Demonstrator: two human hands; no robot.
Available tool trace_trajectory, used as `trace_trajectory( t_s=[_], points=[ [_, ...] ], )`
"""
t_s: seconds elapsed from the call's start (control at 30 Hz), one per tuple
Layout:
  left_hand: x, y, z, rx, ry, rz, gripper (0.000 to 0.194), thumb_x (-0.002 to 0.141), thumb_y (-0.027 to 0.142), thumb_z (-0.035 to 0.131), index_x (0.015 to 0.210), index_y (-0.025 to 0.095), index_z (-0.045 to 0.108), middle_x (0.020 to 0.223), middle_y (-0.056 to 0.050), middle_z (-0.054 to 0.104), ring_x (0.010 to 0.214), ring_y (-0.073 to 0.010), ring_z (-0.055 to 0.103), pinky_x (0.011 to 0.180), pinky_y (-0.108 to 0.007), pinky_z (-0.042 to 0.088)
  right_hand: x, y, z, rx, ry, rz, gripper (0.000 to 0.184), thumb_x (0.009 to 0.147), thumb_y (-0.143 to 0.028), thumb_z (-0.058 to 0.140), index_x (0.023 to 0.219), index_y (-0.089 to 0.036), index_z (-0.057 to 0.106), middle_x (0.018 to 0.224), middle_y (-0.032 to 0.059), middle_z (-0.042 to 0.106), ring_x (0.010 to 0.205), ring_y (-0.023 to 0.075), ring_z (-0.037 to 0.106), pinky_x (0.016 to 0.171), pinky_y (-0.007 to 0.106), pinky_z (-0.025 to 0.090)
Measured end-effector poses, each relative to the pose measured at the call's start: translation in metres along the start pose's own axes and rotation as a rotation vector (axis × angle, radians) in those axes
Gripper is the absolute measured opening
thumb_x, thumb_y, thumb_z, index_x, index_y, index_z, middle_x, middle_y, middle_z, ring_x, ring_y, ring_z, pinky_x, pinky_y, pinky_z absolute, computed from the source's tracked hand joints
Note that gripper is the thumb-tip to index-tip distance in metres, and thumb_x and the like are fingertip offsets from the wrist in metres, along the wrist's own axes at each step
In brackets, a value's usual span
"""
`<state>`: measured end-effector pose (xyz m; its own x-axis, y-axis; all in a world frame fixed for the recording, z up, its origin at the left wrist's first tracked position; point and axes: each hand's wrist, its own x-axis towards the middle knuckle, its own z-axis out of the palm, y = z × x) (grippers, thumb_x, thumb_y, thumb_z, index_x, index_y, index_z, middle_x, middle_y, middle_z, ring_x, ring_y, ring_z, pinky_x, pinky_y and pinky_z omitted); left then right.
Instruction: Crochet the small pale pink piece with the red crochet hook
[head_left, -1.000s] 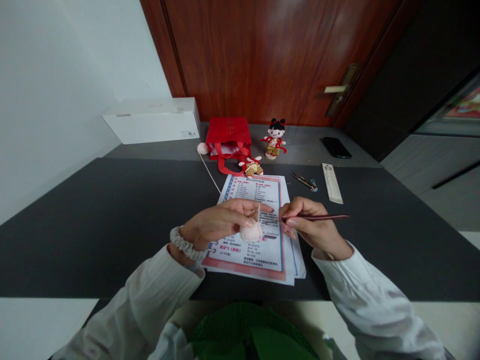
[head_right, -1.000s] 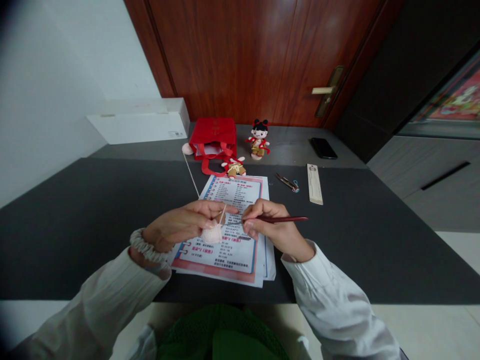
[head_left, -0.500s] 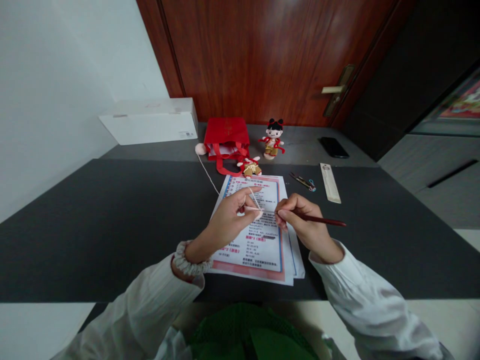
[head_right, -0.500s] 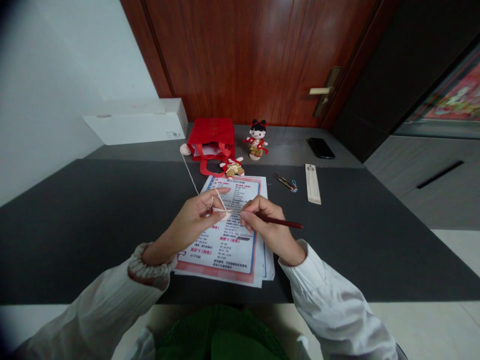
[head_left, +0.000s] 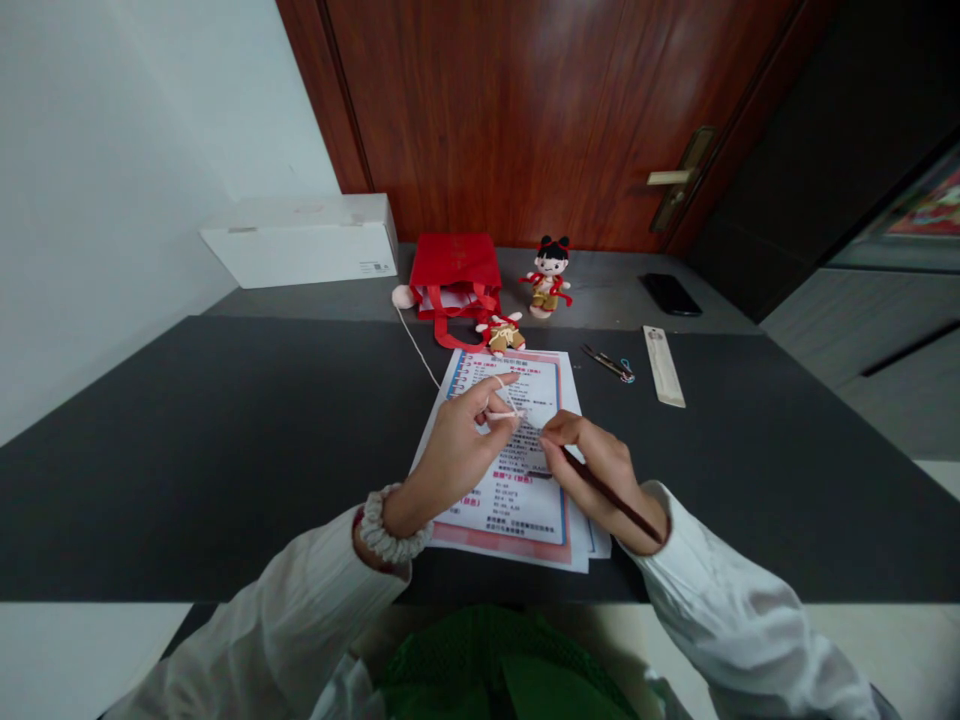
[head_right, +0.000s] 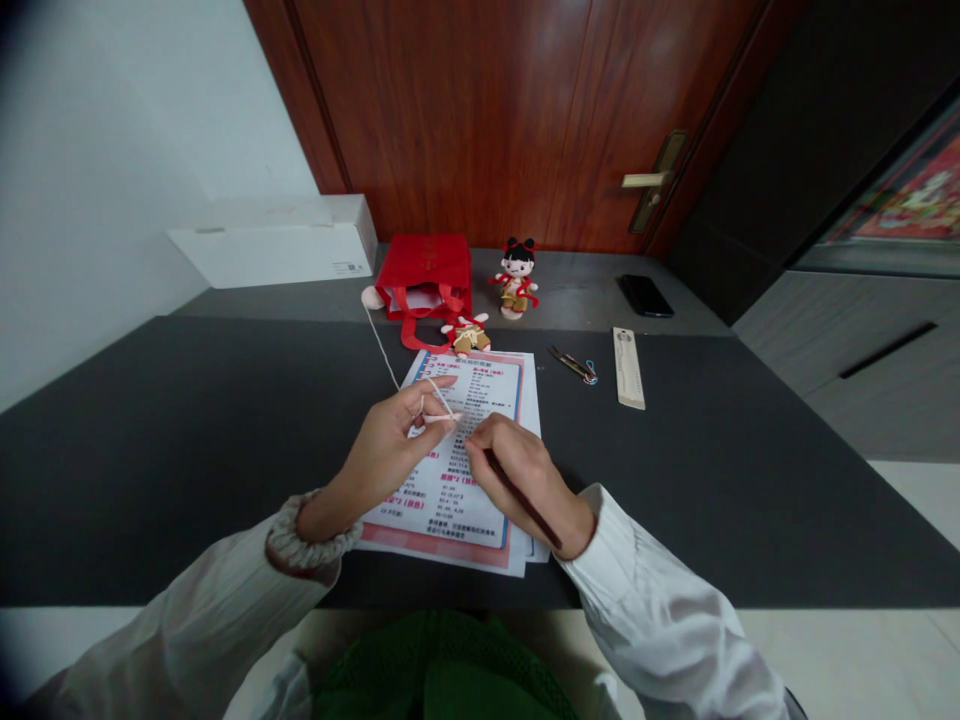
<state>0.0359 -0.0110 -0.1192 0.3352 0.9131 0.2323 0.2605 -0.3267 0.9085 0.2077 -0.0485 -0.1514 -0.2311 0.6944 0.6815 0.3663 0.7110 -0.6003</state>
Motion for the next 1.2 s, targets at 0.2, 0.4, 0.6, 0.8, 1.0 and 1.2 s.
trace_trajectory(
  t_s=[0.2,0.4,0.6,0.8,1.0,1.2],
  points=[
    [-0.004,0.000,0.004,0.037,0.094,0.064,0.020,0.082,0.016,0.060,0.100,0.021,0.068,0.083,-0.003,0.069,0.095,-0.0218,0.064,0.091,-0.035,0.043,0.001,-0.001,0.007,-0.172,-0.005,-0.151,0.015,0.089,-0.008,0.050,0.085,-0.022,0.049,0.074,0.0013,0.058,0.068,0.0150,0.058,0.060,0.027,0.048],
    [-0.007,0.002,0.010,-0.023,0.054,0.032,0.036,0.079,0.010,0.060,0.112,0.021,0.065,0.079,-0.001,0.067,0.083,-0.0184,0.062,0.088,-0.033,0.043,-0.001,0.004,0.007,-0.199,-0.017,-0.177,0.013,0.091,-0.008,0.047,0.090,-0.022,0.049,0.079,0.0032,0.058,0.073,0.0162,0.057,0.062,0.029,0.050],
    [-0.002,-0.001,0.010,-0.557,-0.131,-0.329,0.038,0.074,0.015,0.066,0.112,0.013,0.064,0.067,0.003,0.057,0.070,-0.0130,0.054,0.077,-0.029,0.041,0.001,0.007,-0.002,-0.467,-0.139,-0.400,0.014,0.092,-0.006,0.045,0.097,-0.018,0.051,0.084,0.0086,0.060,0.074,0.0185,0.053,0.059,0.030,0.047],
    [0.000,0.001,0.008,-0.445,-0.070,-0.253,0.047,0.078,0.018,0.064,0.124,0.011,0.056,0.067,0.003,0.055,0.070,-0.0133,0.054,0.079,-0.029,0.041,0.002,-0.002,0.004,-0.561,-0.108,-0.317,0.014,0.093,-0.007,0.043,0.092,-0.018,0.052,0.079,0.0075,0.058,0.072,0.0189,0.052,0.057,0.030,0.047],
    [0.003,0.001,-0.003,-0.054,0.027,0.016,0.043,0.082,0.016,0.060,0.125,0.016,0.055,0.079,-0.001,0.063,0.087,-0.0180,0.062,0.090,-0.033,0.042,0.004,-0.001,0.003,-0.258,-0.075,-0.263,0.014,0.090,-0.006,0.049,0.091,-0.020,0.051,0.080,0.0052,0.058,0.073,0.0173,0.054,0.062,0.030,0.048],
    [0.002,0.003,-0.010,0.017,-0.015,0.062,0.023,0.081,0.009,0.056,0.102,0.017,0.063,0.075,0.000,0.065,0.091,-0.0183,0.066,0.092,-0.033,0.044,0.001,0.007,-0.006,0.196,0.051,0.179,0.008,0.088,-0.018,0.060,0.082,-0.021,0.056,0.075,0.0002,0.061,0.068,0.0132,0.056,0.060,0.026,0.045]
  ],
)
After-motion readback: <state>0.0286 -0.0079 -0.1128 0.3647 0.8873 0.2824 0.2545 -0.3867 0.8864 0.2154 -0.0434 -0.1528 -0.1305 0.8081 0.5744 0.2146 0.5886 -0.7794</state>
